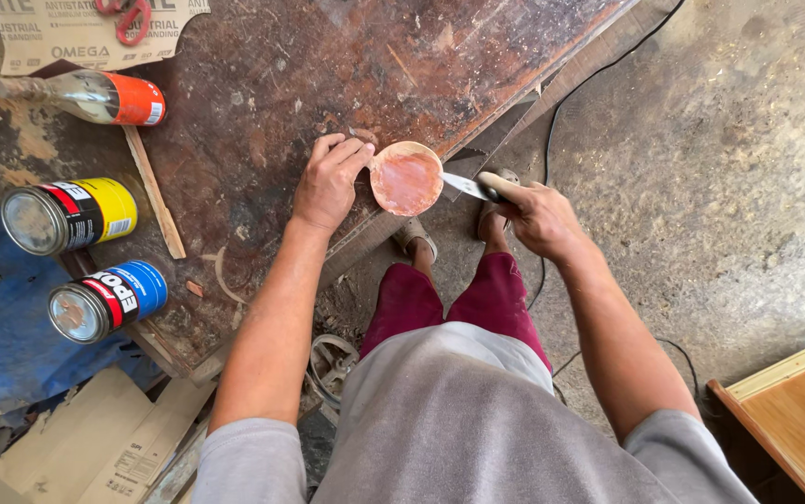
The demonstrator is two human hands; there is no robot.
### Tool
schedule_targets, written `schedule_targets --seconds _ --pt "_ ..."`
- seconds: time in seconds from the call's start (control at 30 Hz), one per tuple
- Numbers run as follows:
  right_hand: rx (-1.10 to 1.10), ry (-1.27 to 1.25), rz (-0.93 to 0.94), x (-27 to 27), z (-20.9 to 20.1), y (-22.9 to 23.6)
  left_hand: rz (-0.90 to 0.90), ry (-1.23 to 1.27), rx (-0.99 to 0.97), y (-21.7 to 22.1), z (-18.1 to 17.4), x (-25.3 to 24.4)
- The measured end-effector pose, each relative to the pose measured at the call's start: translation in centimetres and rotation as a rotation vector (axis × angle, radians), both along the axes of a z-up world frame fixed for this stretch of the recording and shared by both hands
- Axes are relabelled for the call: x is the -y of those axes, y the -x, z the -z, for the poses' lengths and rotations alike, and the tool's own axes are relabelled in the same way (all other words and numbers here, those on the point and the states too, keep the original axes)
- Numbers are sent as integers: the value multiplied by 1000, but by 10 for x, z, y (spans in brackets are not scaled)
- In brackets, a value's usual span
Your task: The person scoops reddish paste from a can into a small wooden bowl, then adds more paste from a second can and mixes them together with a metal spatula. The person briefly wipes their hands on their shirt and continues mixing the combined paste in the bowl.
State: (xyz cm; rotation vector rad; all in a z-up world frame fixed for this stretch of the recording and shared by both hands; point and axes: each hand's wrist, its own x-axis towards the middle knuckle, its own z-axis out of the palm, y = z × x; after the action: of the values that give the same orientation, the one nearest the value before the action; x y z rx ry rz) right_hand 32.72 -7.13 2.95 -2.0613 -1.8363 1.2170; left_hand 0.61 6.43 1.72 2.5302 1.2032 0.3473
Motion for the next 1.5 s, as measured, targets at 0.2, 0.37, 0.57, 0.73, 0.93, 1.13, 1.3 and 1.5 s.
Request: schedule_targets --seconds 0.2,0.37,0.57,0.73,0.93,1.13,1.3,1.5 --pt "-264 -169 153 20 -17 -20 33 -2 132 2 -7 -1" --pt "72 -193 17 2 -23 8 24 -21 138 0 -9 -2" --pt "170 116 14 -3 -42 29 -31 -9 70 4 7 7" --pt "122 133 58 30 -38 57 -24 -24 41 6 18 5" --pt "-36 -160 250 49 -33 73 -37 19 38 10 14 9" --pt "-44 -28 306 55 -32 113 -31 5 17 7 8 12" --pt "-180 -236 427 61 -30 135 -4 25 36 13 11 7" --pt "-138 -269 411 63 -23 162 16 14 31 13 15 2"
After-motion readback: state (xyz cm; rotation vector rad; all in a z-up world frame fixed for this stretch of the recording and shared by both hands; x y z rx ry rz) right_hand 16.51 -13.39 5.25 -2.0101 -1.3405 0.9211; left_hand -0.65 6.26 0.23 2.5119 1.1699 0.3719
